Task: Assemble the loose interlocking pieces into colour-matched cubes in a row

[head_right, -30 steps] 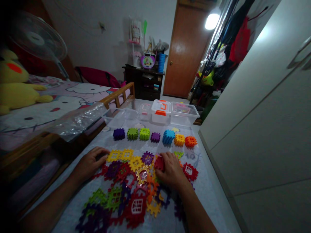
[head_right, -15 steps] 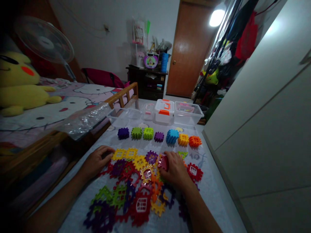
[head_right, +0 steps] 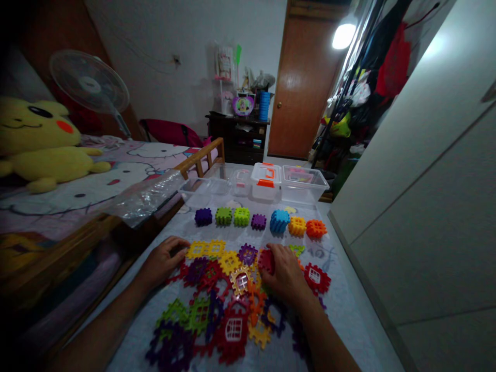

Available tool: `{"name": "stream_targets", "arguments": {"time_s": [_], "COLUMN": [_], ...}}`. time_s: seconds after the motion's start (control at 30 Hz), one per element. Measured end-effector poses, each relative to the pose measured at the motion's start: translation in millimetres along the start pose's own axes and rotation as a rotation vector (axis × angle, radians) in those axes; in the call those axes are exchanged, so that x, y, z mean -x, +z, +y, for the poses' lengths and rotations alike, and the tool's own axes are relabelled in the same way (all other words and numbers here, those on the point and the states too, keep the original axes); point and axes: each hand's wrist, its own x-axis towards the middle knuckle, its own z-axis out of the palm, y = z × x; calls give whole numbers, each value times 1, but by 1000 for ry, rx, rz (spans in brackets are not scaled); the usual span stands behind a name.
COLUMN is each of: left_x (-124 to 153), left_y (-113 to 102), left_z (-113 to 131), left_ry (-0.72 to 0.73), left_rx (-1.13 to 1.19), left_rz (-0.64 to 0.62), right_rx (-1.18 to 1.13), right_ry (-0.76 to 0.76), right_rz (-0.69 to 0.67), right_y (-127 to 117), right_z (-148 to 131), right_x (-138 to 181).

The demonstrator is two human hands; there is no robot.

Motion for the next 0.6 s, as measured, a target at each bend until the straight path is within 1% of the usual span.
{"name": "stream_targets", "arguments": {"time_s": [0.1, 0.23, 0.3, 0.4, 0.5, 0.6], "left_x": [0, 1, 2, 2, 3, 5], "left_y": [-1, -2, -2, -2, -8, -17], "left_z": [3, 5, 4, 6, 17, 41], "left_ry": [-15, -48, -67, -68, -31, 43], "left_rx": [24, 77, 91, 92, 64, -1], "left_rz": [3, 70, 103, 121, 110, 38], "right_rx": [-3, -32, -43, -45, -72, -149], "right_ry": [-3, 5, 30, 61, 41, 25], "right_rz": [3, 5, -21, -73, -94, -46], "right_y": [1, 1, 1, -1, -2, -7], "right_z": [2, 2, 1, -1, 0, 5], "right_x": [-1, -2, -2, -1, 0, 1]}}
